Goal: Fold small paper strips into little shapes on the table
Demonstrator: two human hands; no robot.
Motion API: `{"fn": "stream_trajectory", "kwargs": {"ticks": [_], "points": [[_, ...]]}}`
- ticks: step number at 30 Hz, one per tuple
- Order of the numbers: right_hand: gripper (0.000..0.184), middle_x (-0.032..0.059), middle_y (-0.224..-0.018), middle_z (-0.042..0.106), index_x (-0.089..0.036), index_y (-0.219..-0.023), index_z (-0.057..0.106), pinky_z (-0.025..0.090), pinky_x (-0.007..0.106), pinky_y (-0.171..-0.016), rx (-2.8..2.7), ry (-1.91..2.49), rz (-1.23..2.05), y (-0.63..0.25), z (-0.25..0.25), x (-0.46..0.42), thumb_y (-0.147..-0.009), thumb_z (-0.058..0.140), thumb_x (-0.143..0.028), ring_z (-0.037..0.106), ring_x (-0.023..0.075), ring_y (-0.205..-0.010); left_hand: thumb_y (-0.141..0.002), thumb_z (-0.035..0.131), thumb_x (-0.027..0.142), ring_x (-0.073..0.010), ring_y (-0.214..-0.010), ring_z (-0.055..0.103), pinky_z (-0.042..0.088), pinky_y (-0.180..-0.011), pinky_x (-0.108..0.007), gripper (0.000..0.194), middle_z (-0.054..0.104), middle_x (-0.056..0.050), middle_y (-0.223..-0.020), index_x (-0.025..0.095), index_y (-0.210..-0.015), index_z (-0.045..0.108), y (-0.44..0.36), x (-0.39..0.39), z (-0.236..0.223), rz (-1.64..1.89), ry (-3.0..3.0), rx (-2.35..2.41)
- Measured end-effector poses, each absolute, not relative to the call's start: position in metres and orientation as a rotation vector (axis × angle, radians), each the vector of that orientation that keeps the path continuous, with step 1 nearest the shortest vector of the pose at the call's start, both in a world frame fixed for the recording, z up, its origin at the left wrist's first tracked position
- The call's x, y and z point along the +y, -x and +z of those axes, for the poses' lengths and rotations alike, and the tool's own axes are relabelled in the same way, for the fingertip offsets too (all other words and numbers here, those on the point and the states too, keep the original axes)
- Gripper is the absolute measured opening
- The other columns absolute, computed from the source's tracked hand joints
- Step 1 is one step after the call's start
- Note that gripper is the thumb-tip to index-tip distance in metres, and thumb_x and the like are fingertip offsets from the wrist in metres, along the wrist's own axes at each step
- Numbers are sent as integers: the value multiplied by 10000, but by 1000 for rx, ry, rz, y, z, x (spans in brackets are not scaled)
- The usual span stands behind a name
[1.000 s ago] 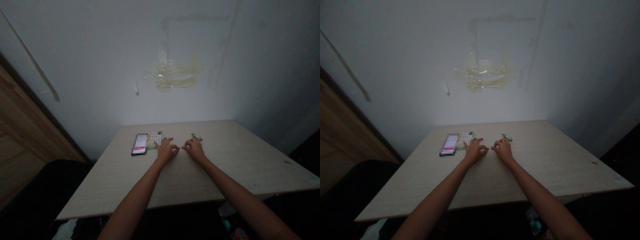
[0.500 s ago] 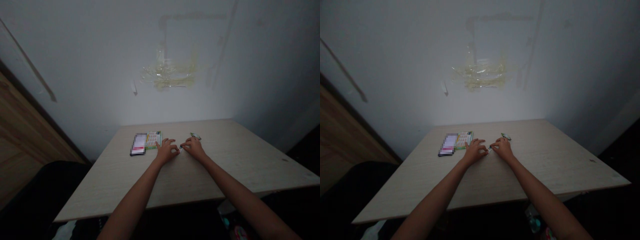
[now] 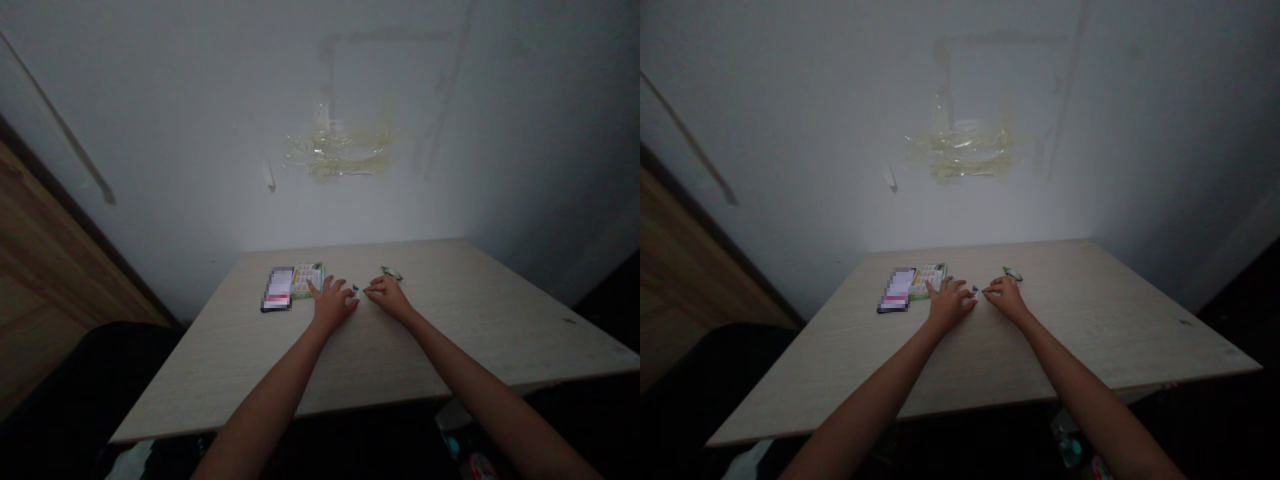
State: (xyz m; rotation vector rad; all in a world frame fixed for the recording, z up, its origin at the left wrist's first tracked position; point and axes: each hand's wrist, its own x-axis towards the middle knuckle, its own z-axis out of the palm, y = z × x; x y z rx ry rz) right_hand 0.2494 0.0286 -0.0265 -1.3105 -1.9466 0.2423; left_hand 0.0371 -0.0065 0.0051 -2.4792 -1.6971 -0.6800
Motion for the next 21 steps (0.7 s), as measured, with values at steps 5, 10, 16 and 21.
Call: {"fn": "stream_trajectory", "kwargs": {"ticks": [5, 10, 16, 21], "points": [[148, 71, -1055, 660, -310, -919, 796, 361, 457, -1031, -2011, 1274, 232, -246, -29, 25, -848, 670, -342, 542, 244, -1081, -847, 625, 536, -346, -1403, 310, -102, -1048, -795, 228, 559, 30, -1404, 411, -1007, 728, -39, -8, 4, -696, 2464, -1753], [145, 68, -1113, 624, -345, -951, 788, 369, 447, -1033, -2065, 1289, 165, -245, -28, 22, -862, 673, -340, 515, 246, -1114, -845, 625, 540, -343, -1415, 293, -69, -1058, -793, 240, 538, 27, -1426, 420, -1029, 720, -39, -8, 4, -674, 2464, -1812], [172, 86, -1140, 582, -330, -990, 780, 415, 422, -992, -2202, 1160, 20, -245, -19, 18, -856, 683, -282, 505, 245, -1112, -849, 607, 555, -363, -1410, 295, -45, -1058, -800, 255, 541, 19, -1421, 425, -1037, 721, -39, -9, 7, -667, 2479, -1815], [179, 94, -1087, 584, -305, -1004, 778, 441, 413, -946, -2300, 1157, -34, -243, -9, 14, -863, 672, -276, 517, 248, -1082, -855, 600, 553, -358, -1416, 286, -25, -1071, -790, 271, 527, 16, -1436, 431, -1070, 712, -39, -10, 8, -626, 2490, -1835]]}}
